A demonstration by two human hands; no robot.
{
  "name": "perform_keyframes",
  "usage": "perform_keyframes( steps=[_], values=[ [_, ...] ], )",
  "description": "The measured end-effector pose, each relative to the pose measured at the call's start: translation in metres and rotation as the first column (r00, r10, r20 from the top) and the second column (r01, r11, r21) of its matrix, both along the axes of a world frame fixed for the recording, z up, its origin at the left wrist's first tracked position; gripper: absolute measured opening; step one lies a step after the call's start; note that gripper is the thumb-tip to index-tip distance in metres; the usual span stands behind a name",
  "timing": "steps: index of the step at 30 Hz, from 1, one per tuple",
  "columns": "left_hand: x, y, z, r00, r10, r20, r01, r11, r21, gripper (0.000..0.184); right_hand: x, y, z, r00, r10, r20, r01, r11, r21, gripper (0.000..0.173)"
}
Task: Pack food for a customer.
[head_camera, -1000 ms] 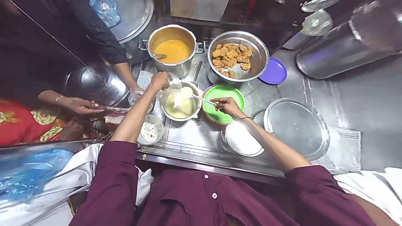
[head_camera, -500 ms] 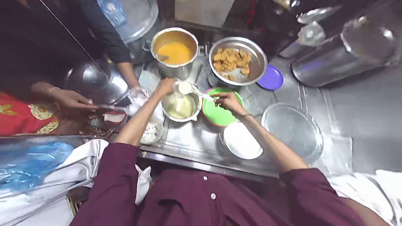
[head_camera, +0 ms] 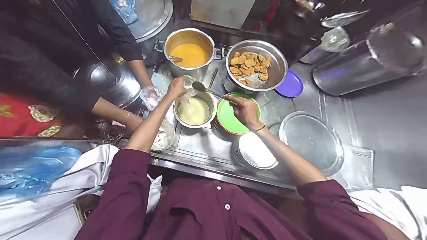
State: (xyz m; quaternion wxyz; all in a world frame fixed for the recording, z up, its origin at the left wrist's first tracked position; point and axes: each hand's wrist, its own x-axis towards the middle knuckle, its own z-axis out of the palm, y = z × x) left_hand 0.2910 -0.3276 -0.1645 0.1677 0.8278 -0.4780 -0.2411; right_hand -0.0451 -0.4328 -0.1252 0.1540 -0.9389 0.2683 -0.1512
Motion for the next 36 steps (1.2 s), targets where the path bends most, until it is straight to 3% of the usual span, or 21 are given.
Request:
perform_keyframes(
  steps=[4,9,11,15,20,27,36],
  values=[
    [0.010,0.004,0.000,0.992,0.078,0.103,-0.089,0.990,0.106,0.067,-0.013,-0.011,0.006,0.987,-0.096,-0.127,0.128,0.953,0.274,0.028],
    [0.019,-0.004,-0.032,0.997,-0.015,-0.079,0.021,0.998,0.065,0.074,0.004,-0.014,-0.023,0.934,-0.043,-0.356,0.072,0.995,0.069,0.026],
    [0.003,0.011,-0.066,0.973,-0.048,-0.224,0.069,0.994,0.085,0.076,0.003,0.003,-0.047,0.893,0.033,-0.448,-0.011,0.999,0.053,0.023],
    [0.027,-0.004,-0.061,0.978,0.031,-0.206,-0.039,0.999,-0.035,0.078,0.048,-0.014,-0.077,0.915,0.123,-0.384,-0.185,0.974,-0.128,0.031],
    [0.033,0.008,-0.072,0.885,0.154,-0.439,-0.161,0.987,0.021,0.083,0.066,-0.011,-0.096,0.816,0.239,-0.527,-0.343,0.933,-0.106,0.032],
    [0.029,0.015,-0.079,0.841,0.190,-0.507,-0.229,0.973,-0.014,0.081,0.065,-0.006,-0.084,0.740,0.228,-0.633,-0.325,0.945,-0.039,0.021],
    [0.006,-0.003,-0.043,0.911,0.038,-0.411,-0.052,0.998,-0.024,0.083,0.056,0.006,-0.050,0.687,0.226,-0.691,-0.241,0.968,0.077,0.017]
  ],
)
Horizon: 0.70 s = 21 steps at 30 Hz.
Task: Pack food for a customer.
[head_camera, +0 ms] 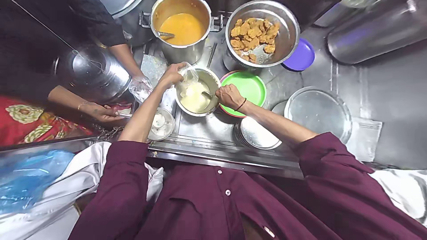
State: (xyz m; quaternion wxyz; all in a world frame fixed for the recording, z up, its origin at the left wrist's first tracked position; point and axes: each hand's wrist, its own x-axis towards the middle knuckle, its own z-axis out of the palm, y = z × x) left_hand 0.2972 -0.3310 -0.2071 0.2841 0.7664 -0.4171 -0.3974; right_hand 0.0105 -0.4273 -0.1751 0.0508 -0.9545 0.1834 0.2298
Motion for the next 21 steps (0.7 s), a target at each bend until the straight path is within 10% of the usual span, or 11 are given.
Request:
perform_keyframes(
  steps=[9,21],
  values=[
    [-0.008,-0.011,0.013,0.994,-0.101,0.046,0.102,0.995,-0.009,0.086,-0.015,-0.020,-0.031,0.966,-0.254,-0.055,0.260,0.934,0.244,0.022],
    [-0.001,-0.010,0.006,0.995,-0.095,0.008,0.096,0.994,-0.043,0.083,-0.027,0.007,-0.073,0.755,-0.653,-0.056,0.432,0.432,0.792,0.025]
  ],
)
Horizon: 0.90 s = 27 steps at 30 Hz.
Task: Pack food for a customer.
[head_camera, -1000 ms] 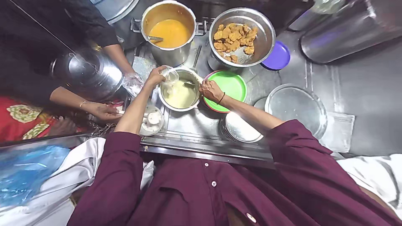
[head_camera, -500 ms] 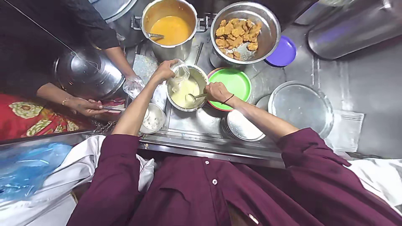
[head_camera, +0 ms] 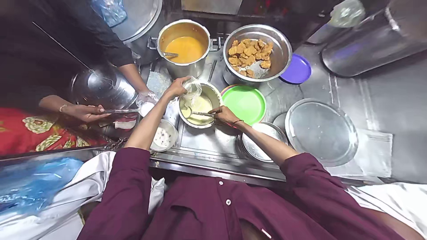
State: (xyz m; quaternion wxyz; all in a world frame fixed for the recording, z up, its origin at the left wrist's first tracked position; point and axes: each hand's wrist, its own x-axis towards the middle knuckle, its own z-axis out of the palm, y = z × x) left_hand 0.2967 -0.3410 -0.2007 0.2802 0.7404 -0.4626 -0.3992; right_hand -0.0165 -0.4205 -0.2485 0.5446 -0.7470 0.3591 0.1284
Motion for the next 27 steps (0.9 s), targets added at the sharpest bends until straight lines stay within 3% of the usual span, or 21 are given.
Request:
perform_keyframes(
  steps=[4,10,19,23,27],
  values=[
    [0.012,0.003,-0.011,0.999,0.031,-0.029,-0.031,0.999,-0.011,0.084,-0.013,-0.016,-0.009,0.993,-0.055,0.104,0.045,0.995,0.092,0.024],
    [0.023,0.007,-0.035,0.995,0.074,-0.070,-0.075,0.997,-0.007,0.084,-0.046,-0.031,-0.003,0.991,-0.078,0.106,0.059,0.984,0.168,0.027],
    [0.017,0.010,-0.037,0.996,0.043,0.080,-0.051,0.993,0.106,0.087,-0.049,-0.046,0.049,0.970,-0.202,0.137,0.171,0.964,0.204,0.027],
    [0.009,0.003,-0.024,0.977,-0.031,0.209,0.002,0.990,0.140,0.085,-0.027,-0.044,0.069,0.960,-0.222,0.173,0.214,0.975,0.063,0.028],
    [0.000,-0.001,-0.007,0.972,-0.085,0.217,0.052,0.987,0.153,0.085,-0.007,-0.031,0.084,0.983,-0.097,0.159,0.142,0.942,-0.304,0.027]
  ],
)
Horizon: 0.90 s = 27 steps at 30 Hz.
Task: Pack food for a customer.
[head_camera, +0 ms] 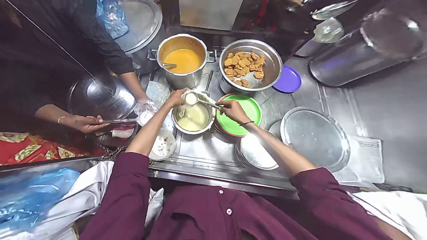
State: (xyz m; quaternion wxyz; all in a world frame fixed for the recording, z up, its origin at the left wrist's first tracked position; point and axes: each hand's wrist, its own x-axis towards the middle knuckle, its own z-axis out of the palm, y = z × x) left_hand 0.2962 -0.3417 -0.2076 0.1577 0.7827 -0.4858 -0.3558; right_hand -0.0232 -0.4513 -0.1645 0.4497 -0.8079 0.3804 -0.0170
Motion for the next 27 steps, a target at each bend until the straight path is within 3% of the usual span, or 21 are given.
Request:
perform_keyframes(
  steps=[3,5,8,11,15,18,22,27],
  values=[
    [-0.002,-0.001,0.008,1.000,-0.030,0.000,0.030,0.999,-0.032,0.086,0.017,0.018,-0.004,0.991,0.082,-0.105,-0.116,0.920,-0.373,0.030],
    [-0.002,-0.001,0.011,1.000,-0.025,-0.009,0.024,0.998,-0.066,0.086,0.020,0.029,-0.008,0.968,0.183,-0.174,-0.252,0.762,-0.596,0.037],
    [-0.001,0.002,0.016,0.999,0.011,-0.031,-0.014,0.995,-0.097,0.087,0.017,0.036,-0.006,0.942,0.260,-0.214,-0.330,0.588,-0.738,0.048],
    [0.004,0.009,0.018,0.998,0.049,-0.049,-0.055,0.991,-0.120,0.089,0.006,0.030,0.002,0.963,0.247,-0.110,-0.240,0.593,-0.769,0.044],
    [0.007,0.014,0.012,0.992,0.122,-0.037,-0.125,0.987,-0.099,0.089,-0.016,0.019,0.028,0.987,0.162,0.021,-0.100,0.702,-0.705,0.032],
    [0.004,0.012,0.012,0.984,0.176,-0.013,-0.177,0.982,-0.063,0.086,-0.024,0.013,0.026,0.984,0.119,-0.135,-0.179,0.721,-0.670,0.028],
    [-0.002,0.004,0.015,0.985,0.171,0.019,-0.169,0.983,-0.071,0.084,-0.011,0.013,-0.015,0.918,0.173,-0.356,-0.375,0.670,-0.641,0.027],
    [-0.005,-0.004,0.018,0.992,0.123,0.001,-0.122,0.987,-0.109,0.086,0.012,0.028,-0.055,0.867,0.348,-0.356,-0.496,0.548,-0.673,0.028]
  ],
)
